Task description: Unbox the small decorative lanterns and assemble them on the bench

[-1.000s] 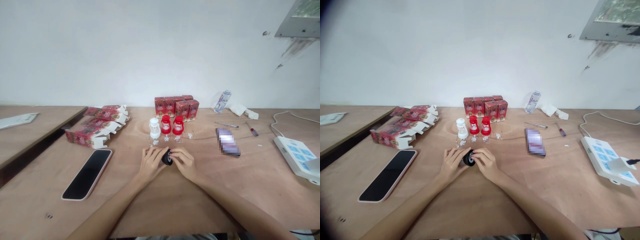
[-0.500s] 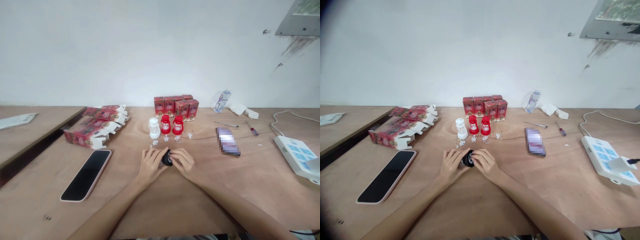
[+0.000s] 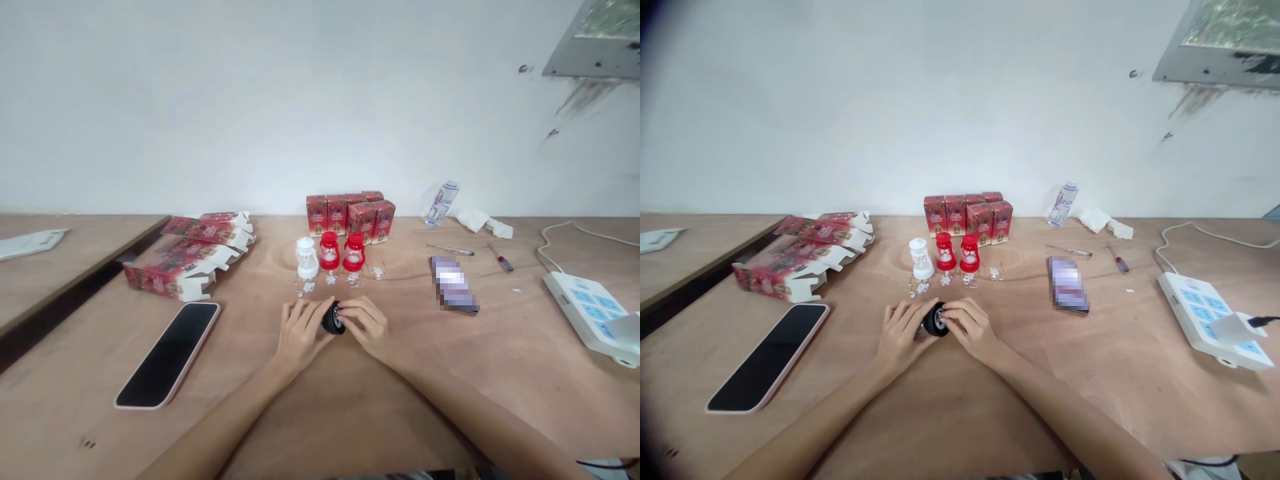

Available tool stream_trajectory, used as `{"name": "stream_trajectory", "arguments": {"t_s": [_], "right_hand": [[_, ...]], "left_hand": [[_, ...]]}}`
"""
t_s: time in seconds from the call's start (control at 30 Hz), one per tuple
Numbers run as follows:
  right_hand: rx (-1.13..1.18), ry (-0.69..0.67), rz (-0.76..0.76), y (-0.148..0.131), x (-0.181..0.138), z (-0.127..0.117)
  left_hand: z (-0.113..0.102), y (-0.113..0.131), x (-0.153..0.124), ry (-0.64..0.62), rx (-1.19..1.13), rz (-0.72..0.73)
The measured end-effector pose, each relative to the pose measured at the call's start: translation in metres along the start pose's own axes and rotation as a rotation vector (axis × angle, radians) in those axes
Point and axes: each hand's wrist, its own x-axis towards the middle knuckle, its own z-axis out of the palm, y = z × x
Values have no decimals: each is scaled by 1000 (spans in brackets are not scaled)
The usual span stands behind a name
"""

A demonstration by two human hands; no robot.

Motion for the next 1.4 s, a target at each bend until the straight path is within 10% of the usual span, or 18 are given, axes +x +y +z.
{"name": "stream_trajectory", "arguments": {"t_s": [0.6, 0.87, 1.2, 1.4], "right_hand": [[17, 4, 105, 1, -8, 5], [429, 252, 783, 12, -2, 11], [1111, -196, 1641, -9, 17, 8], [1157, -71, 1736, -14, 20, 10]], "left_hand": [[1, -1, 0, -8, -29, -45], [0, -6, 3, 34, -8, -90], [-5, -9, 10, 90, 183, 222], [-8, -13, 14, 105, 204, 371]]}}
